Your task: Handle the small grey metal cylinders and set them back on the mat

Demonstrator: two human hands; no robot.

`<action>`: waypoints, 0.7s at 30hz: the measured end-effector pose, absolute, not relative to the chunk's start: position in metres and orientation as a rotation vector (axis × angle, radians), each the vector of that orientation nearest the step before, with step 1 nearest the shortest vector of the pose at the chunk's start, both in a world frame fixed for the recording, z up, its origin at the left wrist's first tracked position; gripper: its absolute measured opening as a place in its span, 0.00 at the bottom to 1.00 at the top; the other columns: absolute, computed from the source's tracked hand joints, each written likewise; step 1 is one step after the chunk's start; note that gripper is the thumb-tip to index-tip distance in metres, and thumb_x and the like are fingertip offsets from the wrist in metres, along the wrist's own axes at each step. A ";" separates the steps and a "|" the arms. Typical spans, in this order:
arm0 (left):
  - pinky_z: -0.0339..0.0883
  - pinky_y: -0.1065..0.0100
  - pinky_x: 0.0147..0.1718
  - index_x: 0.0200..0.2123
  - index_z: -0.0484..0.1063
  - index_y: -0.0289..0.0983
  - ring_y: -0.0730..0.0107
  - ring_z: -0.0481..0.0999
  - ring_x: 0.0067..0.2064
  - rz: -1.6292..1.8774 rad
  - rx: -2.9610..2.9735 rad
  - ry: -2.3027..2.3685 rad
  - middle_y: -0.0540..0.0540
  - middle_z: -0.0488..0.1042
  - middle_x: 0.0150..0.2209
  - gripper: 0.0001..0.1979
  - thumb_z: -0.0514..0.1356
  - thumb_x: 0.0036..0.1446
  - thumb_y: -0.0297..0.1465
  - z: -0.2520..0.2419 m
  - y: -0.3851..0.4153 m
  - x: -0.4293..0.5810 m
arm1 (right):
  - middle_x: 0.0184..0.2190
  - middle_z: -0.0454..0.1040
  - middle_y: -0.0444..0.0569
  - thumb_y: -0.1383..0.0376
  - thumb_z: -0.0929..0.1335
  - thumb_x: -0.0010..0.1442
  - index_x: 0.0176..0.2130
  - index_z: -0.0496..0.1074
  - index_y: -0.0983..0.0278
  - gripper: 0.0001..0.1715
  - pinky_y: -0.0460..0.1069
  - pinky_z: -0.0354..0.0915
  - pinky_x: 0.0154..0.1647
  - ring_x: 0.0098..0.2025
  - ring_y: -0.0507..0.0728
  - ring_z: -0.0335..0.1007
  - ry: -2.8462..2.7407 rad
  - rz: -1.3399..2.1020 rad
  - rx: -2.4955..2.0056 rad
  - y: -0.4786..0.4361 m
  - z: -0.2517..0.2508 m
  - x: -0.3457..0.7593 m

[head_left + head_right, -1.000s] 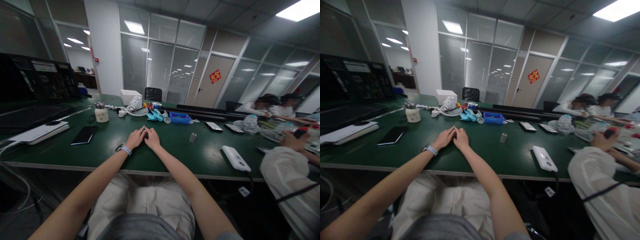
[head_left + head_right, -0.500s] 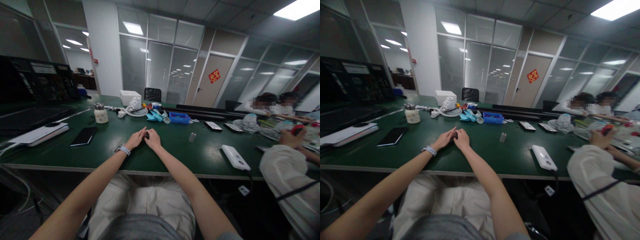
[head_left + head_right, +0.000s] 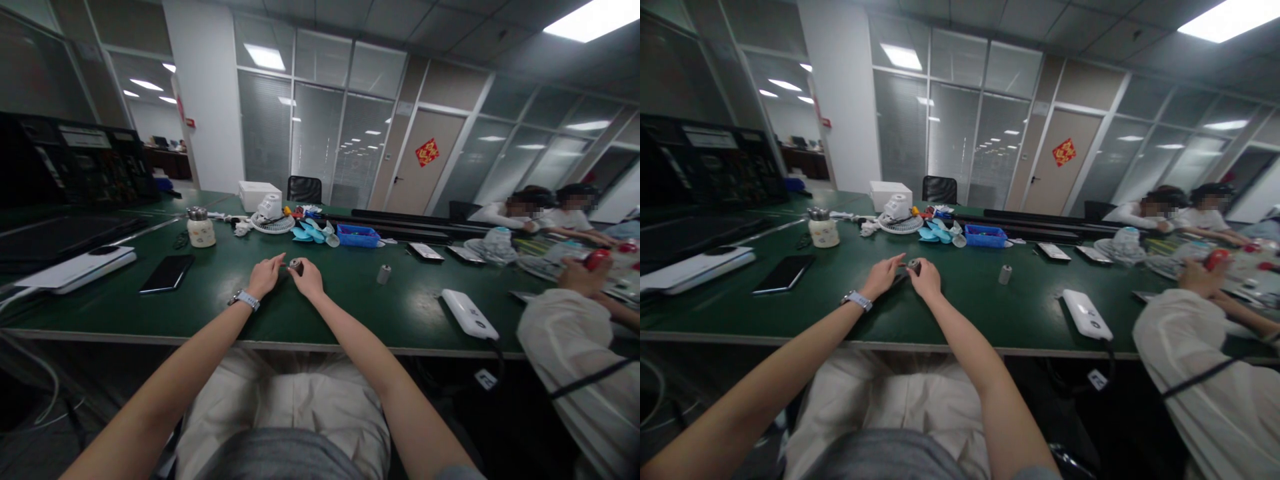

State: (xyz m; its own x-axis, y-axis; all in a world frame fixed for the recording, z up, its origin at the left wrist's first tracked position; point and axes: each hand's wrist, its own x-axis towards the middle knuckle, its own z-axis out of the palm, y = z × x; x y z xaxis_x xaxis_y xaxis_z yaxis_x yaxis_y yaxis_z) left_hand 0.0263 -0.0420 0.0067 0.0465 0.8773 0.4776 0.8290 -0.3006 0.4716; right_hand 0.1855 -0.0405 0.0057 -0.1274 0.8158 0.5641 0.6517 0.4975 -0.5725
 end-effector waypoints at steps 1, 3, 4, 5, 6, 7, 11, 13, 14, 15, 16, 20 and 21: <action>0.61 0.59 0.49 0.59 0.66 0.41 0.59 0.70 0.51 1.064 2.233 1.871 0.43 0.77 0.47 0.26 0.40 0.66 0.41 0.007 -0.042 0.026 | 0.42 0.75 0.51 0.55 0.67 0.58 0.45 0.69 0.61 0.17 0.54 0.64 0.49 0.44 0.58 0.70 -1.766 0.326 -1.217 -0.037 0.005 0.187; 0.58 0.54 0.51 0.55 0.70 0.43 0.55 0.66 0.55 0.950 2.258 1.962 0.43 0.75 0.50 0.25 0.41 0.65 0.42 0.006 -0.042 0.025 | 0.40 0.75 0.51 0.53 0.66 0.59 0.43 0.69 0.62 0.17 0.54 0.66 0.48 0.43 0.57 0.72 -1.572 0.576 -1.194 -0.030 0.006 0.191; 0.57 0.52 0.52 0.54 0.71 0.43 0.54 0.64 0.56 0.885 2.274 1.989 0.43 0.73 0.53 0.25 0.41 0.65 0.43 0.004 -0.042 0.024 | 0.39 0.76 0.51 0.53 0.65 0.60 0.42 0.69 0.63 0.17 0.54 0.67 0.47 0.41 0.57 0.73 -1.464 0.733 -1.173 -0.027 0.007 0.193; 0.55 0.50 0.53 0.52 0.72 0.44 0.53 0.62 0.58 0.822 2.292 2.003 0.44 0.71 0.55 0.25 0.42 0.65 0.43 0.003 -0.042 0.024 | 0.36 0.76 0.51 0.54 0.64 0.61 0.42 0.69 0.63 0.17 0.54 0.68 0.46 0.39 0.56 0.74 -1.348 0.904 -1.141 -0.024 0.008 0.196; 0.54 0.50 0.53 0.52 0.73 0.44 0.53 0.60 0.59 0.766 2.312 2.008 0.44 0.69 0.56 0.24 0.42 0.65 0.43 0.001 -0.042 0.024 | 0.34 0.76 0.50 0.54 0.63 0.63 0.42 0.68 0.64 0.16 0.54 0.69 0.44 0.37 0.55 0.74 -1.224 1.078 -1.096 -0.022 0.011 0.199; 0.53 0.49 0.54 0.52 0.73 0.44 0.52 0.59 0.60 0.717 2.335 2.009 0.45 0.68 0.58 0.24 0.43 0.65 0.42 0.000 -0.041 0.024 | 0.32 0.76 0.49 0.55 0.61 0.64 0.41 0.67 0.65 0.16 0.54 0.70 0.42 0.34 0.55 0.75 -1.098 1.244 -1.040 -0.021 0.013 0.203; 0.48 0.50 0.57 0.55 0.70 0.44 0.52 0.55 0.63 0.581 2.396 2.018 0.45 0.64 0.61 0.24 0.43 0.65 0.41 -0.003 -0.040 0.024 | 0.27 0.74 0.49 0.55 0.56 0.68 0.38 0.66 0.66 0.19 0.50 0.72 0.36 0.30 0.53 0.74 -0.733 1.679 -0.824 -0.023 0.024 0.218; 0.47 0.50 0.58 0.57 0.67 0.44 0.53 0.53 0.64 0.522 2.391 2.038 0.46 0.62 0.62 0.25 0.42 0.65 0.42 -0.003 -0.040 0.024 | 0.27 0.74 0.50 0.57 0.56 0.68 0.37 0.66 0.67 0.20 0.48 0.72 0.35 0.30 0.52 0.74 -0.660 1.785 -0.773 -0.026 0.026 0.222; 0.47 0.50 0.59 0.58 0.66 0.44 0.53 0.53 0.65 0.493 2.384 2.049 0.47 0.61 0.62 0.25 0.41 0.65 0.42 -0.002 -0.040 0.024 | 0.27 0.74 0.50 0.57 0.56 0.68 0.37 0.66 0.67 0.19 0.48 0.72 0.35 0.30 0.52 0.74 -0.638 1.818 -0.760 -0.026 0.027 0.223; 0.47 0.50 0.59 0.59 0.66 0.44 0.53 0.52 0.65 0.469 2.379 2.055 0.47 0.61 0.63 0.25 0.41 0.65 0.43 -0.001 -0.040 0.024 | 0.27 0.74 0.50 0.58 0.56 0.68 0.37 0.66 0.68 0.19 0.48 0.72 0.34 0.31 0.52 0.74 -0.621 1.840 -0.754 -0.027 0.027 0.224; 0.47 0.50 0.59 0.59 0.65 0.45 0.53 0.52 0.65 0.451 2.377 2.057 0.47 0.60 0.63 0.26 0.40 0.65 0.43 0.000 -0.041 0.024 | 0.28 0.74 0.51 0.58 0.56 0.68 0.37 0.66 0.68 0.18 0.48 0.72 0.34 0.31 0.53 0.74 -0.607 1.856 -0.754 -0.027 0.027 0.224; 0.48 0.49 0.58 0.60 0.64 0.44 0.53 0.52 0.65 0.443 2.363 2.056 0.46 0.60 0.63 0.27 0.39 0.65 0.44 0.002 -0.043 0.025 | 0.27 0.73 0.48 0.62 0.58 0.68 0.37 0.65 0.67 0.12 0.47 0.72 0.31 0.29 0.52 0.73 -0.539 1.878 -0.775 -0.025 0.026 0.224; 0.49 0.49 0.58 0.60 0.64 0.44 0.52 0.52 0.65 0.446 2.356 2.055 0.46 0.60 0.63 0.27 0.39 0.65 0.44 0.003 -0.044 0.025 | 0.27 0.73 0.47 0.64 0.58 0.68 0.37 0.65 0.66 0.11 0.47 0.72 0.31 0.29 0.51 0.72 -0.521 1.882 -0.781 -0.024 0.025 0.224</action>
State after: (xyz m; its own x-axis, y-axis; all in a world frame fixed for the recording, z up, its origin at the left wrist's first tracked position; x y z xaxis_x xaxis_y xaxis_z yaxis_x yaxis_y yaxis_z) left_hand 0.0251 -0.0435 0.0027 0.1135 0.9686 0.2211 0.9732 -0.1532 0.1717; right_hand 0.2241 -0.0243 0.0253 -0.2993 0.9098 -0.2874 -0.6324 -0.4147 -0.6543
